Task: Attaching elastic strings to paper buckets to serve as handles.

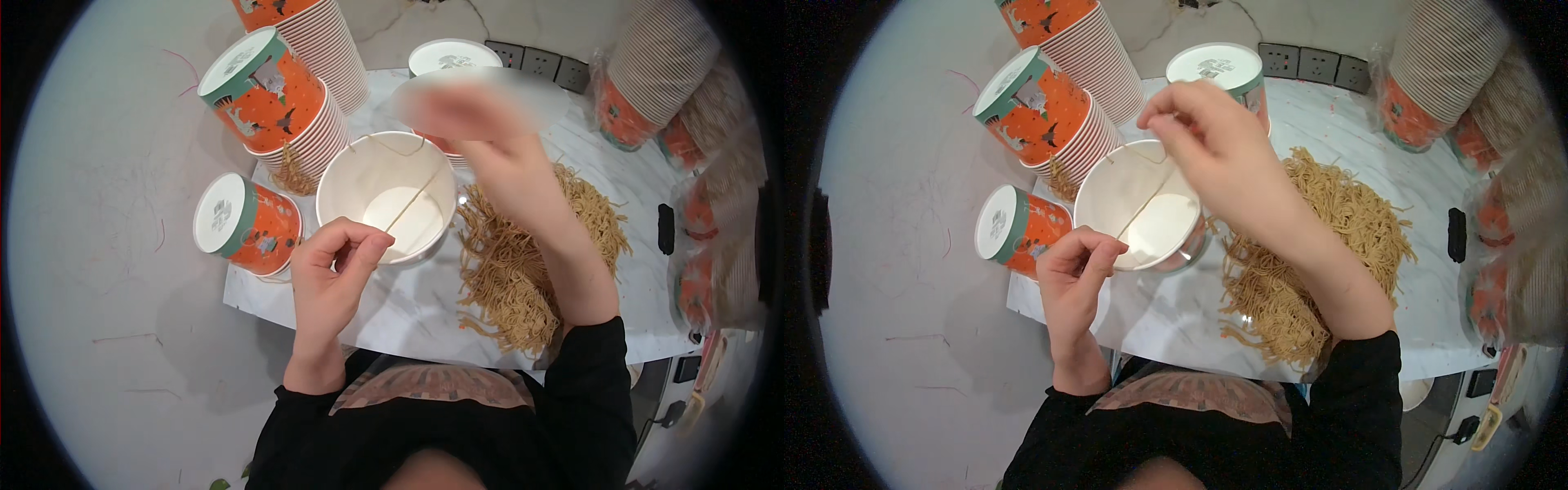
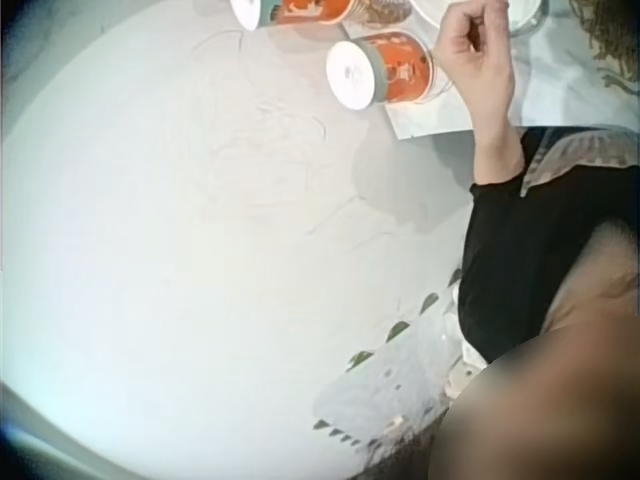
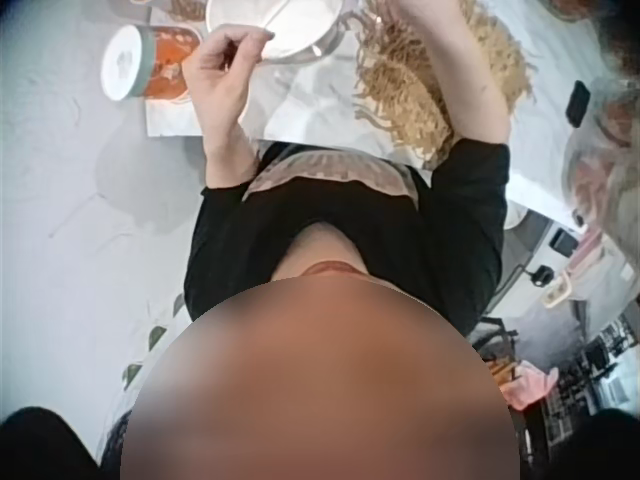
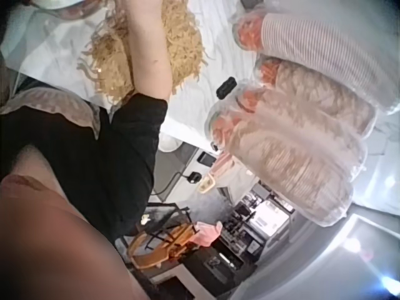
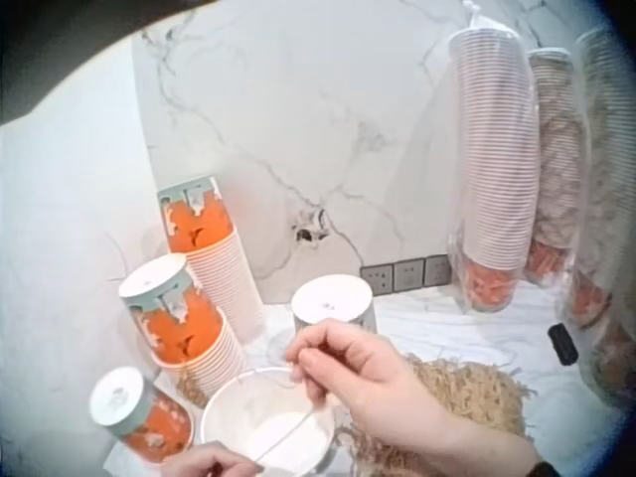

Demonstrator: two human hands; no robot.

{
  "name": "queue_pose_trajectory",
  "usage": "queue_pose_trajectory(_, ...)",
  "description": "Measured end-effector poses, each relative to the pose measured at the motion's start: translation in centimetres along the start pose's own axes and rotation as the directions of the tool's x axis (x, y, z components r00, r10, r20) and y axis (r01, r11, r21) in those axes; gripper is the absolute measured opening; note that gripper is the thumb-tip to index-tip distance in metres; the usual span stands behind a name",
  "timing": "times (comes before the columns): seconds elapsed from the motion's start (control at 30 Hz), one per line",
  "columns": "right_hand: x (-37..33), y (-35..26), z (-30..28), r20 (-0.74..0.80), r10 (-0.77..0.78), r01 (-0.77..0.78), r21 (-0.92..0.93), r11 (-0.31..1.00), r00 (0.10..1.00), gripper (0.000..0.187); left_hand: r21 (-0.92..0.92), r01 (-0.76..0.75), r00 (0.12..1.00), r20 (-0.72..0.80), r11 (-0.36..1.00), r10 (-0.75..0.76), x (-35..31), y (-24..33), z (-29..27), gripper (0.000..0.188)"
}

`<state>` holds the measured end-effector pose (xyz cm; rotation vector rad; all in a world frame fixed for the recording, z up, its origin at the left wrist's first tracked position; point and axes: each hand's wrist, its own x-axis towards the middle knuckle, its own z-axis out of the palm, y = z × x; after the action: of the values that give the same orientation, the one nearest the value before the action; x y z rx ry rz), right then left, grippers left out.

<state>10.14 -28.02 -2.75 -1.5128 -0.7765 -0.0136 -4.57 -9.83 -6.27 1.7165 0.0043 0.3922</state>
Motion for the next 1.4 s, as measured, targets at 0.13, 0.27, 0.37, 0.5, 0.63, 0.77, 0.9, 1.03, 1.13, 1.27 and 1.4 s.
queue_pose_trajectory(0.13,-1.5,-1.7,2.0,-0.029,-0.443,0.174,-0.895,0.41,0.896,0.023,0.065,-0.04,0.999,0.014,0.997,0.04,0.0,0.9,0.3,0.007)
queue_pose_trajectory(0.27,-3.3,-3.1,2.9,0.384,-0.211,0.244,-0.038,0.969,0.899,0.021,0.075,-0.031,0.999,0.044,0.997,0.027,-0.2,1.9,0.0,0.007)
queue_pose_trajectory(0.37,-3.6,-3.9,3.2,0.401,-0.145,0.167,-0.022,0.986,0.905,0.018,-0.03,-0.056,0.998,0.039,0.998,0.057,-0.1,2.3,-0.1,0.01)
queue_pose_trajectory(0.5,-3.1,-3.5,2.6,0.42,-0.174,0.222,-0.068,0.973,0.891,0.016,-0.019,-0.056,0.998,0.037,0.998,0.056,-0.2,2.1,-1.0,0.011)
queue_pose_trajectory(0.63,-3.1,-3.7,2.0,0.43,-0.204,0.272,-0.102,0.957,0.879,0.013,-0.028,-0.034,0.999,0.033,0.999,0.034,-0.1,2.0,-1.0,0.013)
queue_pose_trajectory(0.77,-2.9,-3.6,1.8,0.35,-0.236,0.286,-0.099,0.953,0.907,0.006,0.049,-0.119,0.991,0.072,0.992,0.115,0.1,1.5,-1.0,0.009)
queue_pose_trajectory(0.9,-2.7,-3.8,0.7,0.189,-0.259,0.289,-0.159,0.944,0.947,0.008,0.369,-0.446,0.876,0.366,0.815,0.314,1.2,2.4,-0.1,0.025)
queue_pose_trajectory(1.03,-2.5,-4.9,-0.3,0.144,-0.297,0.323,-0.217,0.921,0.944,0.012,0.468,-0.286,0.887,0.461,0.836,0.045,0.7,1.3,-1.0,0.037)
queue_pose_trajectory(1.13,-2.5,-5.3,-1.2,0.252,-0.369,0.428,-0.244,0.871,0.895,0.016,0.381,-0.218,0.953,0.28,0.899,0.113,0.6,2.2,-0.7,0.044)
queue_pose_trajectory(1.27,-2.2,-4.2,-0.3,0.445,-0.438,0.604,-0.361,0.71,0.781,0.021,0.254,-0.091,0.996,0.035,0.963,0.085,0.0,1.7,-1.5,0.046)
queue_pose_trajectory(1.4,-2.1,-2.3,1.1,0.504,-0.394,0.622,-0.445,0.644,0.768,0.023,-0.055,0.07,0.996,0.052,0.996,-0.067,-0.5,2.0,-1.3,0.046)
